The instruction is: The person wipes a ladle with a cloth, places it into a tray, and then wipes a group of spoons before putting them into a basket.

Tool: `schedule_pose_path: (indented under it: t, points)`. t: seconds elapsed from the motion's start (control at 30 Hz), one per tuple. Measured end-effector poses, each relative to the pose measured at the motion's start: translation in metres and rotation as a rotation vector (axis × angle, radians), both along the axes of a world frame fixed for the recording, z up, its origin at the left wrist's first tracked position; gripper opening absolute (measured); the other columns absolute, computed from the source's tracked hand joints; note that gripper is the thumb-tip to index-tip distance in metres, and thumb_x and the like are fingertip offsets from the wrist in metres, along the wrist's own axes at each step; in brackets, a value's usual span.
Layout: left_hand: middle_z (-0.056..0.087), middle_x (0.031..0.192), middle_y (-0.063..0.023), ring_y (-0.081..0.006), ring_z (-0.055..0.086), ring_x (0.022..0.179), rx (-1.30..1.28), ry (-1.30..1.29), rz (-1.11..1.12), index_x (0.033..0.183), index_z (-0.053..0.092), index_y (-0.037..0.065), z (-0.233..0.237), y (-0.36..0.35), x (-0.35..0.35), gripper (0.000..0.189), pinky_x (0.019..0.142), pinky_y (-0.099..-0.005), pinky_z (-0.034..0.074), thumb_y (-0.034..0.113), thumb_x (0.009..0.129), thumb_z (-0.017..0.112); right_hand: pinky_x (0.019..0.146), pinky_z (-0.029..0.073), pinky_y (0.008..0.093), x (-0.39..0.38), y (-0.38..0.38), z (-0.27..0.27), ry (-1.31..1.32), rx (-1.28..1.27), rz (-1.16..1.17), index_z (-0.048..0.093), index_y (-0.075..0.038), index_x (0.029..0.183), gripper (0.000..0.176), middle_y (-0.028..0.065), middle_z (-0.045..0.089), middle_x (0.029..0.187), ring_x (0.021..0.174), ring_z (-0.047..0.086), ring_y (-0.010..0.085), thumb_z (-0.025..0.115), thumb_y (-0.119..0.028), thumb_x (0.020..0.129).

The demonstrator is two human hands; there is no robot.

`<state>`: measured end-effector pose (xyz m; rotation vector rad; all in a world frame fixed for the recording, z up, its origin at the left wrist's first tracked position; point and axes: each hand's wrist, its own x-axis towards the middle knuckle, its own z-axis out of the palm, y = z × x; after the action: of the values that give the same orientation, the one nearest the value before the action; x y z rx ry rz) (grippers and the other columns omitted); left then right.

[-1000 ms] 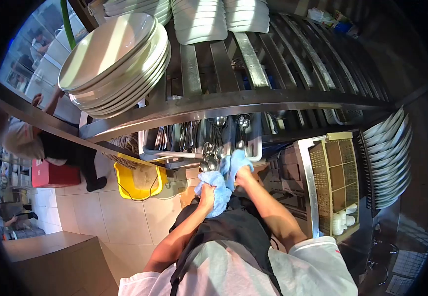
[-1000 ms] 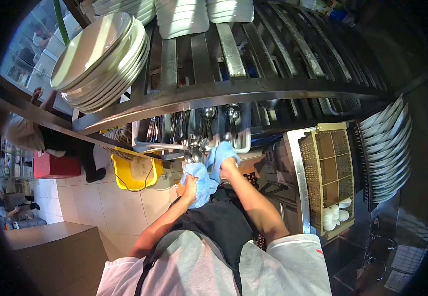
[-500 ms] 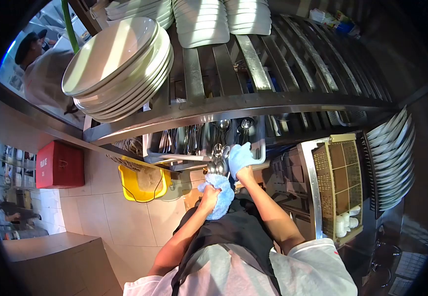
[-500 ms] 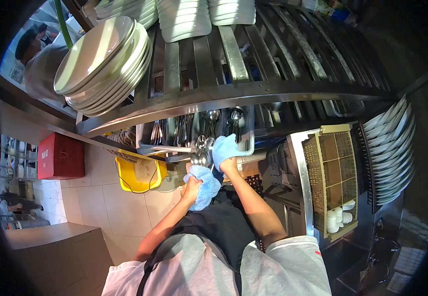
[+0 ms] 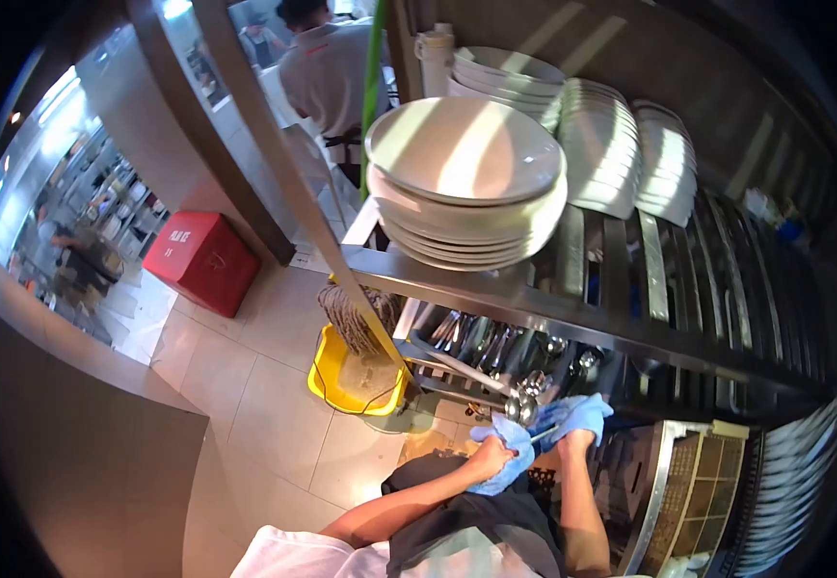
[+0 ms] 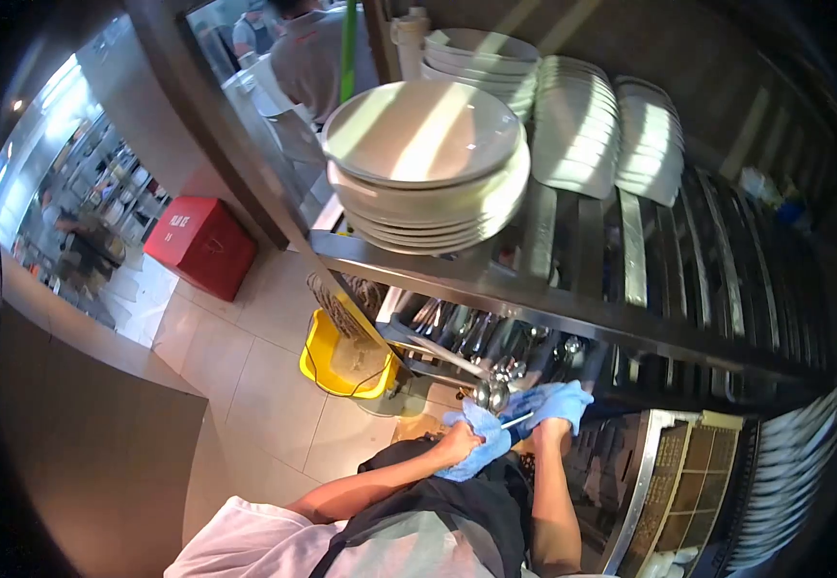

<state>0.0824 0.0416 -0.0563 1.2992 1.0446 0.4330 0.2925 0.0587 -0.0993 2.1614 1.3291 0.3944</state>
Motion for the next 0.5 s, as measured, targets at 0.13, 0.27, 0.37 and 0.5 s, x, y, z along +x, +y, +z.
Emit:
schedule_pose_path:
  t: [0.13, 0.27, 0.37, 0.5]
  points:
    - [0.036, 0.042, 0.0010, -0.0074, 0.034, 0.038, 0.040, -0.016, 0.024, 0.048, 0.047, -0.001, 0.001, 0.002, -0.004, 0.031, 0.035, -0.0315, 0.023, 0.013, 0.072, 0.059, 0.052, 0.043, 0.0318, -0.023, 0.004, 0.018, -0.460, -0.055, 0.048, 0.053, -0.014, 0.071, 0.020, 0.0032, 0.054, 0.074, 0.069, 0.054, 0.0158, 0.039, -0.019, 0.085]
    - [0.034, 0.043, 0.0014, -0.0066, 0.033, 0.041, 0.007, -0.109, 0.081, 0.049, 0.047, -0.001, 0.000, 0.004, -0.013, 0.029, 0.036, -0.0318, 0.023, 0.012, 0.072, 0.060, 0.057, 0.044, 0.0343, -0.026, 0.003, 0.005, -1.005, -0.080, -0.156, 0.057, -0.008, 0.079, 0.015, 0.0096, 0.055, 0.081, 0.076, 0.055, 0.0234, 0.043, -0.014, 0.079]
    - [0.037, 0.044, -0.0009, -0.0077, 0.035, 0.043, 0.052, -0.142, 0.067, 0.052, 0.047, -0.003, 0.047, 0.008, -0.035, 0.028, 0.038, -0.0333, 0.026, 0.012, 0.071, 0.060, 0.055, 0.042, 0.0311, -0.020, 0.000, 0.006, -2.372, -0.573, -0.175, 0.055, -0.010, 0.076, 0.019, 0.0066, 0.055, 0.081, 0.071, 0.053, 0.0176, 0.042, -0.021, 0.082]
    - [0.040, 0.043, -0.0049, -0.0099, 0.038, 0.043, 0.047, -0.139, -0.001, 0.054, 0.046, -0.006, 0.036, 0.019, -0.070, 0.027, 0.039, -0.0352, 0.029, 0.012, 0.070, 0.059, 0.083, 0.042, 0.0368, -0.016, -0.033, 0.057, -2.774, -1.711, 0.494, 0.049, -0.009, 0.096, 0.035, 0.0073, 0.053, 0.094, 0.091, 0.052, 0.0220, 0.037, -0.041, 0.087]
